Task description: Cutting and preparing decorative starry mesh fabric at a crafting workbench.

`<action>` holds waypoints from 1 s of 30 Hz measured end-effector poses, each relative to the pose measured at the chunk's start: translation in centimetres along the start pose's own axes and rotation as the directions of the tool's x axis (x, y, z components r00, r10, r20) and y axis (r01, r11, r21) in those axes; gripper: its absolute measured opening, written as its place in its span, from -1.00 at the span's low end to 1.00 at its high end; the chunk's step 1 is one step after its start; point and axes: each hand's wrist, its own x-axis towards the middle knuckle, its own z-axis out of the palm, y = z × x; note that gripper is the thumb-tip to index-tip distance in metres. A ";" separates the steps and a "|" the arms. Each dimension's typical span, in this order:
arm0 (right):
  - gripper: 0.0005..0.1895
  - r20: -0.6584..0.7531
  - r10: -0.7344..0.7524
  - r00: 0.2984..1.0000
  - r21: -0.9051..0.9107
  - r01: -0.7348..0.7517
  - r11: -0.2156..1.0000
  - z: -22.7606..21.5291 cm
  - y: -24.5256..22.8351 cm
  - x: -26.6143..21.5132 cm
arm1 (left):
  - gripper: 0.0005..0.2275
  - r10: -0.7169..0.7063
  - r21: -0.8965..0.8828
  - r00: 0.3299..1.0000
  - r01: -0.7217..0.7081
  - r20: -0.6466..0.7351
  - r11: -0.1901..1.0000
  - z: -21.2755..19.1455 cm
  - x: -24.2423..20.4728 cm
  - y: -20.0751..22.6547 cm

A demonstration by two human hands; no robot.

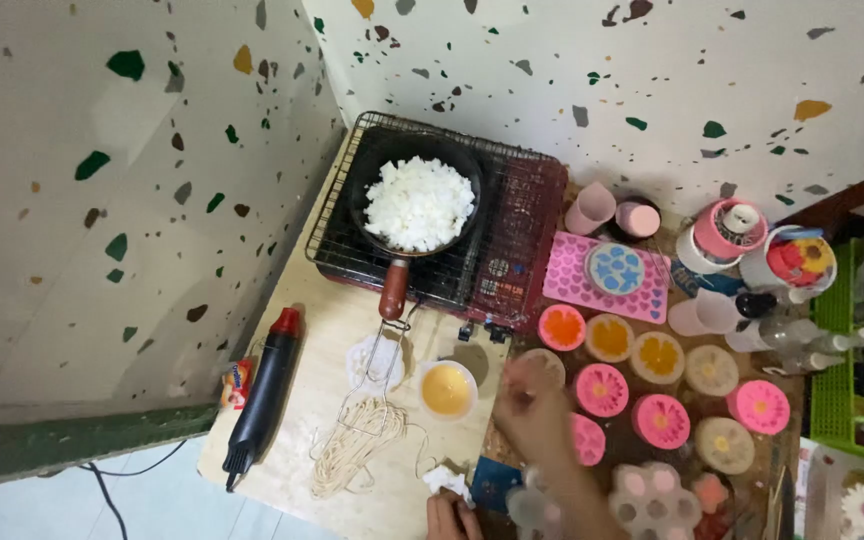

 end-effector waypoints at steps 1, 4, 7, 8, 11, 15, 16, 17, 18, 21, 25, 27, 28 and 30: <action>-0.70 0.002 0.006 1.000 0.000 -0.006 1.000 0.9 0.0 -1.3 | -0.90 -0.003 0.004 1.000 0.003 0.004 1.000 -1.4 1.2 2.4; -0.32 0.244 0.056 0.968 0.047 -0.070 0.996 2.9 -0.8 -4.6 | -0.89 -0.223 0.144 0.957 0.198 0.185 0.969 -3.7 3.1 6.8; -0.28 0.056 -0.133 0.990 0.062 0.129 0.990 3.9 -3.3 -5.5 | -0.92 -0.051 0.068 0.993 0.044 0.109 0.997 -3.6 3.2 7.0; -0.36 0.002 -0.142 0.990 0.012 0.142 0.990 4.0 -3.5 -5.7 | -0.91 -0.028 0.064 0.997 0.023 0.078 0.998 -3.9 3.7 8.2; -0.57 -0.079 -0.204 0.976 -0.056 0.200 0.978 5.2 -1.8 -5.4 | -0.90 -0.011 0.060 0.999 0.009 0.038 0.998 -4.2 3.7 8.5; -0.79 -0.071 -0.248 0.966 -0.089 0.241 0.966 6.1 -0.3 -4.8 | -0.90 0.013 0.066 1.000 -0.014 0.020 0.998 -4.1 3.9 8.8; -0.79 -0.074 -0.241 0.968 -0.092 0.234 0.968 5.8 -1.0 -4.8 | -0.90 0.013 0.066 1.000 -0.015 0.028 0.998 -4.1 3.6 8.5; -0.77 -0.073 -0.248 0.966 -0.068 0.243 0.968 5.5 -1.6 -4.6 | -0.92 -0.003 0.059 0.999 0.001 0.033 0.998 -4.0 3.4 8.0; -0.75 -0.073 -0.254 0.964 -0.045 0.251 0.967 5.2 -2.3 -4.4 | -0.93 -0.018 0.052 0.999 0.016 0.039 0.999 -3.8 3.3 7.6; -0.61 -0.034 -0.239 0.970 -0.084 0.236 0.968 4.6 -3.0 -4.7 | -0.93 0.054 0.060 0.998 -0.055 0.025 0.997 -4.3 4.1 9.1; -0.55 0.004 -0.256 0.967 -0.140 0.254 0.957 5.7 -0.4 -4.9 | -0.93 0.061 0.056 0.998 -0.062 0.024 0.996 -4.1 3.6 8.6; -0.66 -0.011 -0.334 0.942 -0.132 0.330 0.935 6.6 1.0 -4.7 | -0.93 0.017 0.043 1.000 -0.018 0.006 0.999 -4.2 3.8 8.9; -0.66 -0.020 -0.330 0.944 -0.137 0.325 0.936 6.3 0.8 -4.5 | -0.93 0.022 0.038 1.000 -0.023 0.015 0.999 -4.0 3.8 8.7; -0.70 -0.034 -0.367 0.930 -0.082 0.364 0.928 6.0 0.3 -4.4 | -0.93 0.055 0.024 0.998 -0.055 0.014 0.998 -4.0 3.7 8.1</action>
